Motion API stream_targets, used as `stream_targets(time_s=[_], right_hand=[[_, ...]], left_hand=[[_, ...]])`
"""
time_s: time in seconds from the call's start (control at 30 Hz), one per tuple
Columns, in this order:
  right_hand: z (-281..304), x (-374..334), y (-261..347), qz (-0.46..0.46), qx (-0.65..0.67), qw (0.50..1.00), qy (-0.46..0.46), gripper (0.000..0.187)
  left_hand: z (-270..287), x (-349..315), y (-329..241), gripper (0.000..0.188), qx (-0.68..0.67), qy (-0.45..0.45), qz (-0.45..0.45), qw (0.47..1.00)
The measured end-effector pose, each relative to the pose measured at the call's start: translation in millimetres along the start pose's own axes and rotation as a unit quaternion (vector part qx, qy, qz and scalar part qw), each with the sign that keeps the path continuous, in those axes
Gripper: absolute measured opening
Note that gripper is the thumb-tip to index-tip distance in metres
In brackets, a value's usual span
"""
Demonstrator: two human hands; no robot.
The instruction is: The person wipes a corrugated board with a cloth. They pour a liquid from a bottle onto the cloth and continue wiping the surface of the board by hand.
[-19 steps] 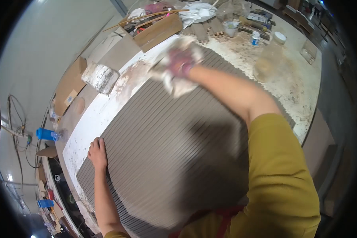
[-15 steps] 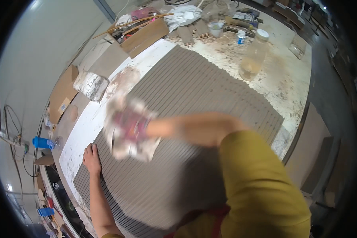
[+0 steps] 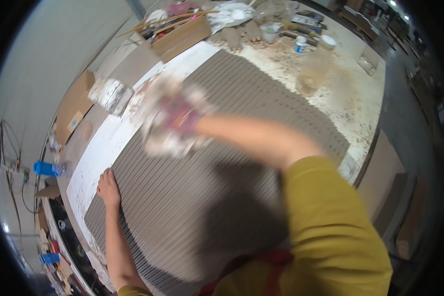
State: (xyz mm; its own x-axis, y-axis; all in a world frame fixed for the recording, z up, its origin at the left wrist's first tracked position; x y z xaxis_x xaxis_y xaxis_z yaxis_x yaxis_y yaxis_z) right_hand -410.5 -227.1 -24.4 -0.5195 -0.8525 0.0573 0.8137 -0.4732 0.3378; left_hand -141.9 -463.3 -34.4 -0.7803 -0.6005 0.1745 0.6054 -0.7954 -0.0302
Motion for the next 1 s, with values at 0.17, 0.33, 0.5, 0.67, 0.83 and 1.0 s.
stream_targets(time_s=[0.17, 0.33, 0.5, 0.67, 0.83, 1.0], right_hand=[[-4.6, -29.4, 142.2, 0.153, 0.040, 0.987, 0.041, 0.063], [26.6, -43.7, -78.0, -0.057, -0.016, 0.986, -0.156, 0.032], [67.5, -73.4, -183.3, -0.312, -0.101, 0.941, -0.081, 0.061], [34.1, -110.6, -123.4, -0.136, -0.171, 0.971, -0.101, 0.064], [54.2, -88.2, -203.8, -0.235, -0.061, 0.946, -0.217, 0.057], [89.5, -100.9, -143.6, -0.174, 0.224, 0.892, -0.351, 0.047]], left_hand=[[5.8, -2.0, 13.6, 0.042, -0.052, -0.006, 0.009, 0.999], [3.9, -4.3, 2.0, 0.042, -0.059, -0.002, 0.017, 0.998], [3.2, 1.4, -2.4, 0.041, -0.015, -0.003, -0.003, 1.000], [3.0, -7.8, 10.7, 0.041, 0.005, -0.014, 0.010, 1.000], [1.8, 2.3, -1.9, 0.040, -0.019, -0.006, 0.013, 1.000], [8.9, -1.7, -1.9, 0.039, -0.020, -0.008, 0.026, 0.999]])
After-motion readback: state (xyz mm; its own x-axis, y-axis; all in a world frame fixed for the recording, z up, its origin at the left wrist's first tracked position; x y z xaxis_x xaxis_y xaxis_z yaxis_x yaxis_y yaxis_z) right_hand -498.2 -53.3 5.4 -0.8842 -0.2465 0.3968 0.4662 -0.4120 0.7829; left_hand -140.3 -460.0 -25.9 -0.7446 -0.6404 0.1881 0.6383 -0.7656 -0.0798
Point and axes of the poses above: each hand's wrist, its own x-axis towards the middle knuckle, its own z-axis out of the back of the hand, y = z × x, the point moved 1 cm from there along x, towards the middle knuckle, and after that the axes turned 4 degrees about -z, right-handed, at the moved point
